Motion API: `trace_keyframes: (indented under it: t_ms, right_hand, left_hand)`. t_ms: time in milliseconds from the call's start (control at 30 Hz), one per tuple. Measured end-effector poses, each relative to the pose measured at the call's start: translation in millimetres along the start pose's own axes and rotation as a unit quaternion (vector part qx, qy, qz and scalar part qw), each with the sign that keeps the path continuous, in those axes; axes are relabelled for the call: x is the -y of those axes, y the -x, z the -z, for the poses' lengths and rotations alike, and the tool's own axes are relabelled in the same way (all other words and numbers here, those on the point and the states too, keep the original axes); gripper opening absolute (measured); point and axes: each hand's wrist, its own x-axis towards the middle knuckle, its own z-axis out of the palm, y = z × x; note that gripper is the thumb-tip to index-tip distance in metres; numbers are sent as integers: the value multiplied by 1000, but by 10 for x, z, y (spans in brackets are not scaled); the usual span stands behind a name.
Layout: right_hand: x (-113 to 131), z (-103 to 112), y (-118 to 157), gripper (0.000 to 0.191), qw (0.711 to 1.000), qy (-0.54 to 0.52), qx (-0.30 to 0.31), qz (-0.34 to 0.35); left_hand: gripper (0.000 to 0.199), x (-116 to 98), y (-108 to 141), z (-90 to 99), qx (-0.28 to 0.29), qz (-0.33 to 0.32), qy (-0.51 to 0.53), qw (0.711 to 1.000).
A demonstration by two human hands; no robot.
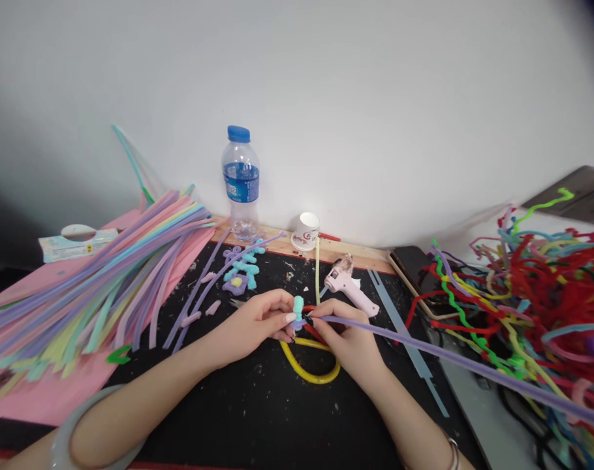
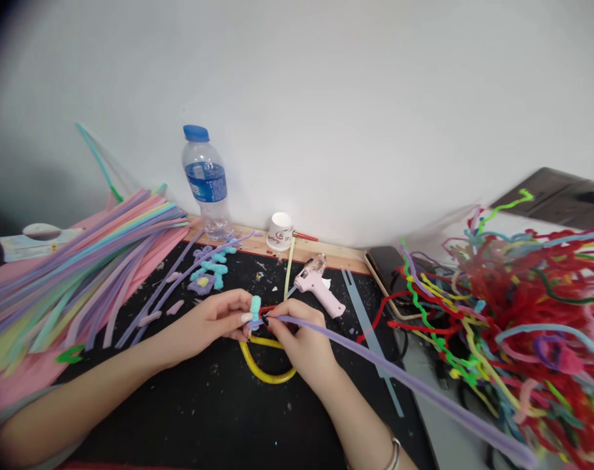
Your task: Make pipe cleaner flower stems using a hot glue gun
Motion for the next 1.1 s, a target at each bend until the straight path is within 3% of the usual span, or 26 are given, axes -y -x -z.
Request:
trace_keyframes:
  t_ms: [167, 400, 667, 1100]
  right_hand:
    - [-5, 13, -13, 9, 1000, 15, -3, 0]
    - [-7, 17, 8, 10, 999, 27, -10, 21]
    - [0, 7, 7, 10, 999, 31, 3, 23]
    - [25, 1, -4, 10, 1000, 4, -9, -10]
  left_hand:
    - [4, -22, 22, -6, 11, 16, 38, 999]
    - [13, -10, -1, -4, 23, -7, 17, 1000]
    - [9, -3, -21, -35, 20, -14, -22, 999]
    - [15, -34, 26, -13, 17, 28, 65, 997]
